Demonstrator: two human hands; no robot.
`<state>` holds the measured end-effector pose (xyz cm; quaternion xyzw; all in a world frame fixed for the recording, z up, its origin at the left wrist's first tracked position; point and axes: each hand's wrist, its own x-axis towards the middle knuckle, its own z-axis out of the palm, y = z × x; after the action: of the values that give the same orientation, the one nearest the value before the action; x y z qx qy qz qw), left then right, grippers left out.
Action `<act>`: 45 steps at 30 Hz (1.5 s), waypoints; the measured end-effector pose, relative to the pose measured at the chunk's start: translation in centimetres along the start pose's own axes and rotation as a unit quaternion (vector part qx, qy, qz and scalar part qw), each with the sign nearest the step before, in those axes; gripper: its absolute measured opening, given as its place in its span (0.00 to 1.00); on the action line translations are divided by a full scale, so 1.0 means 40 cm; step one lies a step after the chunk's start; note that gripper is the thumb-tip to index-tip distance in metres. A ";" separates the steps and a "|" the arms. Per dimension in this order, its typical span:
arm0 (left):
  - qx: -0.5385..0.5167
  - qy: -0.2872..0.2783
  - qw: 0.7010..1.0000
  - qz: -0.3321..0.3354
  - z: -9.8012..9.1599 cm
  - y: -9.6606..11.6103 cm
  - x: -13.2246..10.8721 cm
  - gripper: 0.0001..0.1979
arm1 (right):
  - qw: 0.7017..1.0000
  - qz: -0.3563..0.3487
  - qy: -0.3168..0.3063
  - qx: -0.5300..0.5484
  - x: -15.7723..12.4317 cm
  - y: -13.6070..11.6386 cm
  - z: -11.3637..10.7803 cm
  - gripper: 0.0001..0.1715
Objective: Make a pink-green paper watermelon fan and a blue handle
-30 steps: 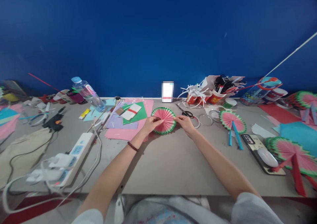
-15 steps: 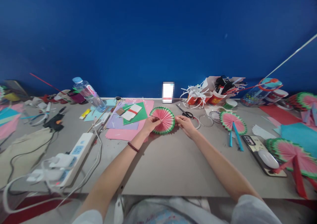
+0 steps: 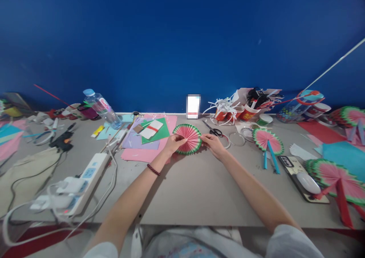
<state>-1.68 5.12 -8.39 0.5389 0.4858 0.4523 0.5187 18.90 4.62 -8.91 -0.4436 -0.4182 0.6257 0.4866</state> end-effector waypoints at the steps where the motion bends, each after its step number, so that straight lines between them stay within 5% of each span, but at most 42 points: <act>1: 0.000 0.003 1.000 -0.002 0.000 0.003 -0.001 0.15 | 1.000 0.002 -0.004 0.003 -0.002 -0.003 0.000 0.17; 13: 0.009 0.007 1.000 0.012 0.002 0.012 -0.002 0.14 | 0.999 0.017 0.019 0.021 -0.002 -0.009 0.006 0.18; 26: -0.080 0.006 0.996 -0.045 0.007 0.021 -0.024 0.12 | 1.000 -0.006 0.018 -0.009 0.003 0.006 0.010 0.19; 45: -0.019 -0.016 0.999 -0.024 -0.005 0.005 -0.007 0.17 | 1.000 0.010 0.018 0.021 0.012 0.009 0.003 0.18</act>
<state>-1.91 4.87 -8.17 0.5243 0.4818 0.4397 0.5473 18.63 5.00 -9.29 -0.4485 -0.3920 0.6312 0.4967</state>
